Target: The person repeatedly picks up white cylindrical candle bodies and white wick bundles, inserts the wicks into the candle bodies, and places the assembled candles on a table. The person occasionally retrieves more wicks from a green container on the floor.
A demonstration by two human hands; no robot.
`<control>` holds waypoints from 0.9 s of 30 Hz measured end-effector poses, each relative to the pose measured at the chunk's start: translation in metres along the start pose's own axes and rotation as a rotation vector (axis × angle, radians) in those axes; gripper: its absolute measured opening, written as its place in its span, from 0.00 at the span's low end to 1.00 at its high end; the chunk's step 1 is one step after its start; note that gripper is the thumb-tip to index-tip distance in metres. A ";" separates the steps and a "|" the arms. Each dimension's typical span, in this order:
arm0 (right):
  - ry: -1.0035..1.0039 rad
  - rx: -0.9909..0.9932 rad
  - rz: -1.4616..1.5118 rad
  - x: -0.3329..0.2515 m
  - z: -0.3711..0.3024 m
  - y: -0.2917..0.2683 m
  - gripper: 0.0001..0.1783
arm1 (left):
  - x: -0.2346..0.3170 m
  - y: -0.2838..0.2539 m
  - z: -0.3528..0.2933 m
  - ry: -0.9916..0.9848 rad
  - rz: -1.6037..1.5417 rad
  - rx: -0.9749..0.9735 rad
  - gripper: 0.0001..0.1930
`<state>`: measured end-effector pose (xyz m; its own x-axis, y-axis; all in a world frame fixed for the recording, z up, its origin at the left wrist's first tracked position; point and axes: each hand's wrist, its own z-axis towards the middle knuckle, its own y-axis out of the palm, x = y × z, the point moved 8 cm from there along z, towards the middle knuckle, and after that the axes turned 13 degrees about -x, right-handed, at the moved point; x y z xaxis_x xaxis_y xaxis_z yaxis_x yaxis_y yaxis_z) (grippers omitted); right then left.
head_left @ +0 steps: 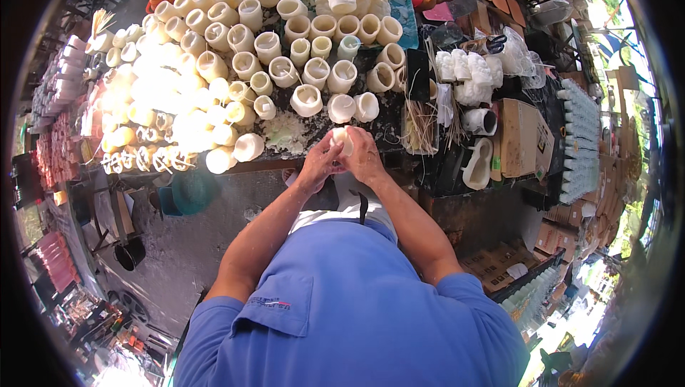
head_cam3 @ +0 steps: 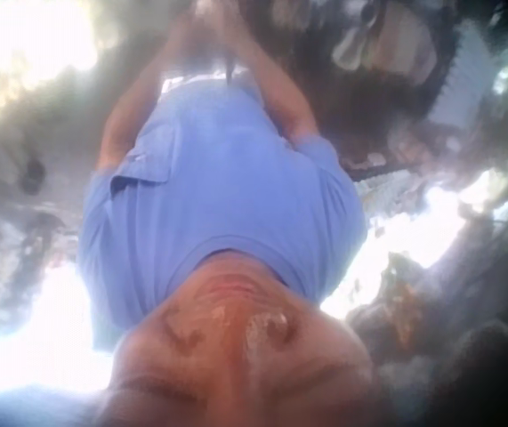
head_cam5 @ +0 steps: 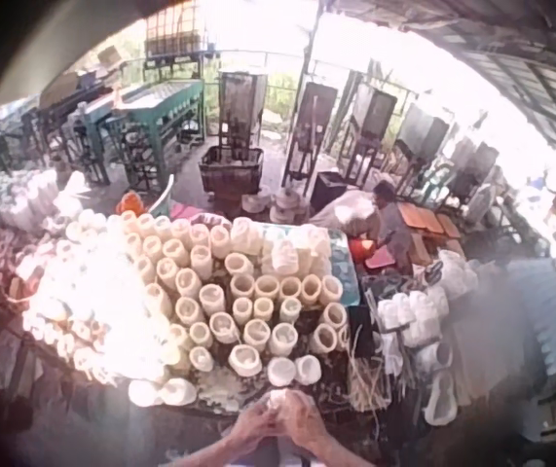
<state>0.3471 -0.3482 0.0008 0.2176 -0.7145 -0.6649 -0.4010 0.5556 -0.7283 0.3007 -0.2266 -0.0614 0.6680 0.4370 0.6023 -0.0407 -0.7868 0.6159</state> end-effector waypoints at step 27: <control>0.362 0.187 0.695 0.072 -0.023 0.045 0.18 | -0.004 -0.009 -0.003 0.265 0.611 0.485 0.20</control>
<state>0.3247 -0.3842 -0.0764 -0.3414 -0.2548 -0.9047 -0.1765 0.9628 -0.2045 0.2962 -0.2203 -0.0684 0.4319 -0.0882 0.8976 0.0265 -0.9935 -0.1104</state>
